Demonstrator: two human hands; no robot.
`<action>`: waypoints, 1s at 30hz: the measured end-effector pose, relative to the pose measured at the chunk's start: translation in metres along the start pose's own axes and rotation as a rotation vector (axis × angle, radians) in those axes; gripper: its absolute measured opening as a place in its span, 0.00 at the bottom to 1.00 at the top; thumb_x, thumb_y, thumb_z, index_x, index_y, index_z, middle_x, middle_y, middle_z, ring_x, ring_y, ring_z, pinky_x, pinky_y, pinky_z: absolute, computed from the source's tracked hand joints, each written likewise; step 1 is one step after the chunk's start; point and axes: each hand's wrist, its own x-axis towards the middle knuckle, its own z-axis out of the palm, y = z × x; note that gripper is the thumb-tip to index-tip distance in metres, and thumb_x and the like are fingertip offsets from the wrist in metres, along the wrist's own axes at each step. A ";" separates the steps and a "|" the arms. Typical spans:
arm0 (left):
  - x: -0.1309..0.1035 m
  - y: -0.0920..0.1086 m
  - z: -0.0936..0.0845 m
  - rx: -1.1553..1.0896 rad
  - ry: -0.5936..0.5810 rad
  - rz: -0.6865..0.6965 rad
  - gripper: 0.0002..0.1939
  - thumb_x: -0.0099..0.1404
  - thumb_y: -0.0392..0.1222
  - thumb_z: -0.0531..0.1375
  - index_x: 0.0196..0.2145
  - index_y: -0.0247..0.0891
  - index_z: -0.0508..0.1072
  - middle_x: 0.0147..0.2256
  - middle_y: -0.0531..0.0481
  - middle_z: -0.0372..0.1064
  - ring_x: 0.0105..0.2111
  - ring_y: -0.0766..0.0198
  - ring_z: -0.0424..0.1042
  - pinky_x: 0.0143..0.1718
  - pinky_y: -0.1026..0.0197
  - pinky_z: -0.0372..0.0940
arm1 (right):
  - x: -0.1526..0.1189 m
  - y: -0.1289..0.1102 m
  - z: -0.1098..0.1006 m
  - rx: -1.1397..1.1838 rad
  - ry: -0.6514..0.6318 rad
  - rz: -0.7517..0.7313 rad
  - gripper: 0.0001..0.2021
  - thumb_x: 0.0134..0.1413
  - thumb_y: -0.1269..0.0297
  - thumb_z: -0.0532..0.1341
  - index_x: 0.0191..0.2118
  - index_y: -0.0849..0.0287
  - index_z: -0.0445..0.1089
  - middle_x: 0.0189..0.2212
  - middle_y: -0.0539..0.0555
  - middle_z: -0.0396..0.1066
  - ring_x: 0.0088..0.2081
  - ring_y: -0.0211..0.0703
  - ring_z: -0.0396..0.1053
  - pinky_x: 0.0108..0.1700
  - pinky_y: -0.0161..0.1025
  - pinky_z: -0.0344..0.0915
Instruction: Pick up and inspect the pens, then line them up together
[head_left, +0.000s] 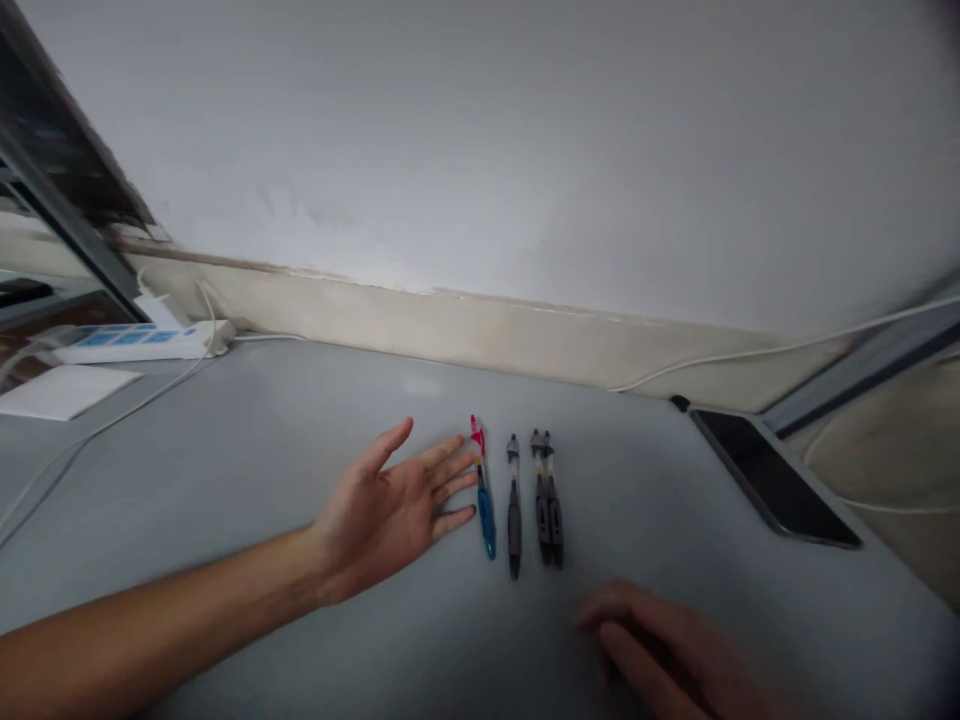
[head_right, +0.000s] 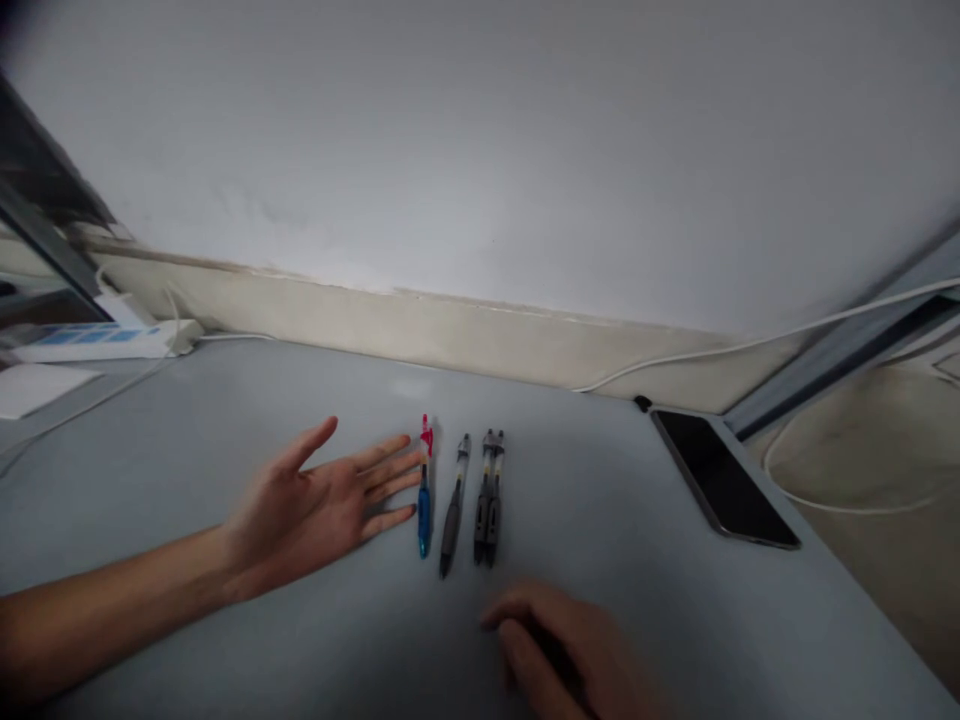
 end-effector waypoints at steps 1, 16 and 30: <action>-0.001 0.000 0.001 0.002 0.006 -0.006 0.35 0.70 0.62 0.46 0.64 0.34 0.62 0.63 0.38 0.59 0.65 0.49 0.50 0.62 0.47 0.50 | 0.006 -0.002 -0.001 -0.074 0.015 -0.067 0.14 0.64 0.51 0.58 0.35 0.51 0.78 0.22 0.49 0.76 0.28 0.47 0.75 0.32 0.37 0.72; -0.019 -0.015 -0.008 1.563 -0.140 0.508 0.23 0.71 0.40 0.58 0.63 0.44 0.68 0.68 0.44 0.55 0.68 0.50 0.48 0.68 0.44 0.43 | 0.044 0.016 -0.001 -0.766 0.071 -0.857 0.17 0.66 0.78 0.51 0.51 0.64 0.75 0.46 0.60 0.81 0.48 0.55 0.76 0.46 0.51 0.76; -0.013 -0.022 -0.016 1.919 -0.348 0.720 0.28 0.68 0.30 0.55 0.64 0.34 0.59 0.64 0.35 0.59 0.66 0.52 0.57 0.65 0.48 0.59 | 0.039 0.002 0.003 -0.770 0.216 -1.036 0.22 0.71 0.77 0.47 0.36 0.64 0.80 0.35 0.59 0.83 0.38 0.53 0.76 0.39 0.50 0.73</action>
